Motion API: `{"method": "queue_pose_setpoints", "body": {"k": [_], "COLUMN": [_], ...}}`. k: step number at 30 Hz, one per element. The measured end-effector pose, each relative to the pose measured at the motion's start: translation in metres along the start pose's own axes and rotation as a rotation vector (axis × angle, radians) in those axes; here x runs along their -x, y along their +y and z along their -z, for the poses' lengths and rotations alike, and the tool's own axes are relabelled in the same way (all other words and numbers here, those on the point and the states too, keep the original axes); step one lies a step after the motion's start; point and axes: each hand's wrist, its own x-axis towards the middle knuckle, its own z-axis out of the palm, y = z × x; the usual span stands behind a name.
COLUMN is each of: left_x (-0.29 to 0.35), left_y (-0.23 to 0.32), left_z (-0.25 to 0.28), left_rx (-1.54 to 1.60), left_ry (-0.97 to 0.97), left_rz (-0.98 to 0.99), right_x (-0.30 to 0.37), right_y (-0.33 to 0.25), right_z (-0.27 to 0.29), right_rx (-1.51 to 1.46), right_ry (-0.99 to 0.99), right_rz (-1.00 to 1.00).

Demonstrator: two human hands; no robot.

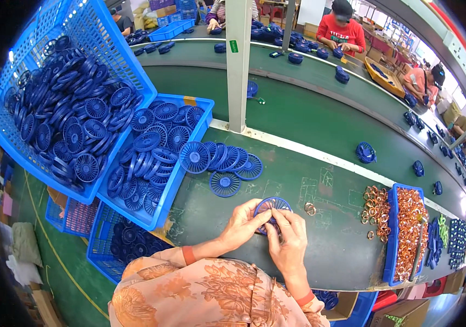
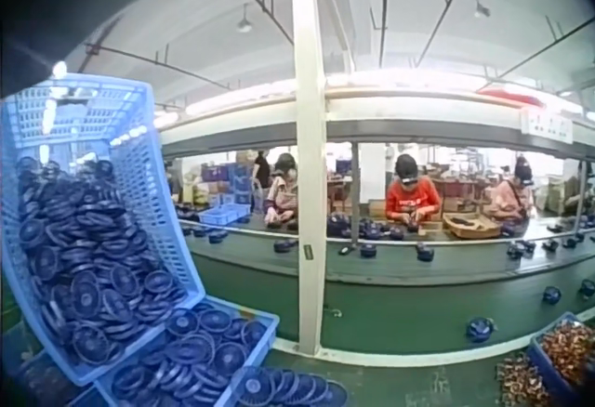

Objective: Assembling small blue plastic components by inserting metal rings into the center of each piece and occasionally using a mallet to tap them together.

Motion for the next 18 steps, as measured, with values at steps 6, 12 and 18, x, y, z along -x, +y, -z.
{"method": "queue_pose_setpoints", "body": {"k": [6, 12, 18], "left_x": [0.003, 0.001, 0.005], "left_y": [-0.003, -0.001, 0.016], "left_z": [-0.001, 0.0, 0.009], "left_rx": [0.091, 0.062, -0.025], "left_ry": [0.001, -0.018, -0.069], "left_rz": [0.054, 0.011, 0.098], "right_x": [0.004, 0.003, -0.003], "right_y": [0.005, 0.003, 0.011], "right_z": [-0.01, -0.016, -0.006], "right_rx": [0.06, 0.089, -0.022], "right_ry": [0.06, 0.142, 0.088], "right_rz": [-0.036, -0.01, 0.071]}}
